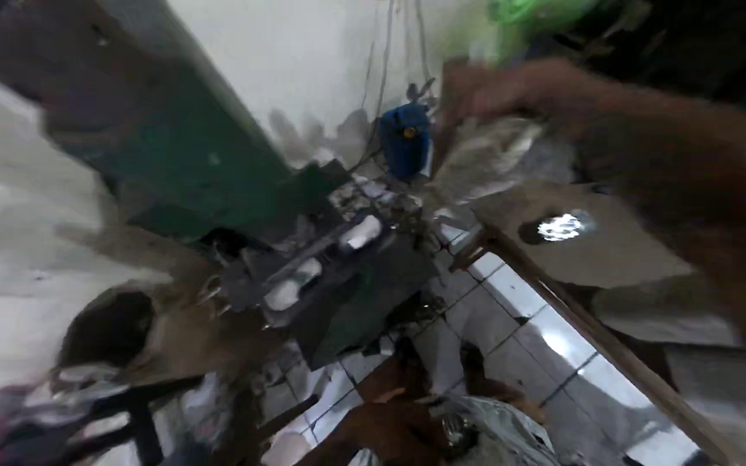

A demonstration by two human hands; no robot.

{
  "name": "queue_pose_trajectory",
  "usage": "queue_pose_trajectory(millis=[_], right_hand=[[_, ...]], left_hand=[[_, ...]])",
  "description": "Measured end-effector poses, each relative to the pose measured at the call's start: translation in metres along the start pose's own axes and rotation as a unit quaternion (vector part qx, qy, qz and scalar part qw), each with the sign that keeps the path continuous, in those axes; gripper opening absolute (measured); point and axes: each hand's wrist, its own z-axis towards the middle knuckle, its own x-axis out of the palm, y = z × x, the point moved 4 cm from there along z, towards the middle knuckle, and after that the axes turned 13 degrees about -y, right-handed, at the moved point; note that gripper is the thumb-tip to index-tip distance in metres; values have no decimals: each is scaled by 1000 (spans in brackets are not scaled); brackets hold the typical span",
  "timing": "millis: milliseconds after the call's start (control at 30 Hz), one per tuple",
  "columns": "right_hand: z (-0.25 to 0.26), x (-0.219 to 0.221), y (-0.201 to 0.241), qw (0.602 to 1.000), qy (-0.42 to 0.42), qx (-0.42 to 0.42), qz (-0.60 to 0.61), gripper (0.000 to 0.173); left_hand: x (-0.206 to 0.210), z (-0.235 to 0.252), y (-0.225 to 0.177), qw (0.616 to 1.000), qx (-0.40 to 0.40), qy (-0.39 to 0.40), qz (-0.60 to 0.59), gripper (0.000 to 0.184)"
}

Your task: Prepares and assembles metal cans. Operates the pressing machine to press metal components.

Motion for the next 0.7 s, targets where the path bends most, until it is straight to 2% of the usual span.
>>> queue_pose_trajectory(millis=[33, 67, 100, 133, 167, 200, 233, 300, 367, 433, 500, 567, 700], right_hand=[[-34, -2, 7, 999, 31, -18, 8, 59], [-79, -11, 26, 998, 66, 11, 11, 57], [-130, -24, 56, 990, 94, 101, 5, 52], [-179, -34, 85, 959, 126, 255, 5, 51], [-231, -27, 66, 974, 94, 202, 49, 52], [-275, -9, 25, 985, 75, 111, 106, 56], [-316, 9, -11, 980, 101, 102, 135, 62], [-400, 43, -64, 956, 172, 198, 128, 85], [-481, 97, -120, 928, 147, 326, 103, 92], [-551, 151, -163, 882, 118, 450, 73, 98], [-594, 193, -193, 850, 87, 518, 40, 100], [-600, 194, -199, 838, 91, 538, 24, 95], [-608, 199, -212, 829, 92, 551, 37, 96]], left_hand=[[8, 16, -5, 1000, 1, 7, 25, 26], [11, 31, -16, 998, 0, 8, 58, 28], [8, 47, -26, 997, 4, -15, 79, 29], [3, 62, -32, 995, 2, -54, 78, 28], [-4, 81, -36, 993, -7, -95, 71, 28], [-14, 103, -43, 986, -19, -139, 85, 35], [-26, 129, -56, 976, -28, -178, 123, 41], [-48, 188, -99, 951, -28, -228, 205, 53], [-64, 259, -136, 931, -29, -238, 275, 53], [-75, 333, -149, 907, -44, -211, 361, 48], [-89, 401, -148, 880, -26, -175, 440, 41], [-102, 451, -151, 854, 7, -145, 499, 34], [-110, 494, -157, 813, 8, -76, 577, 33]])
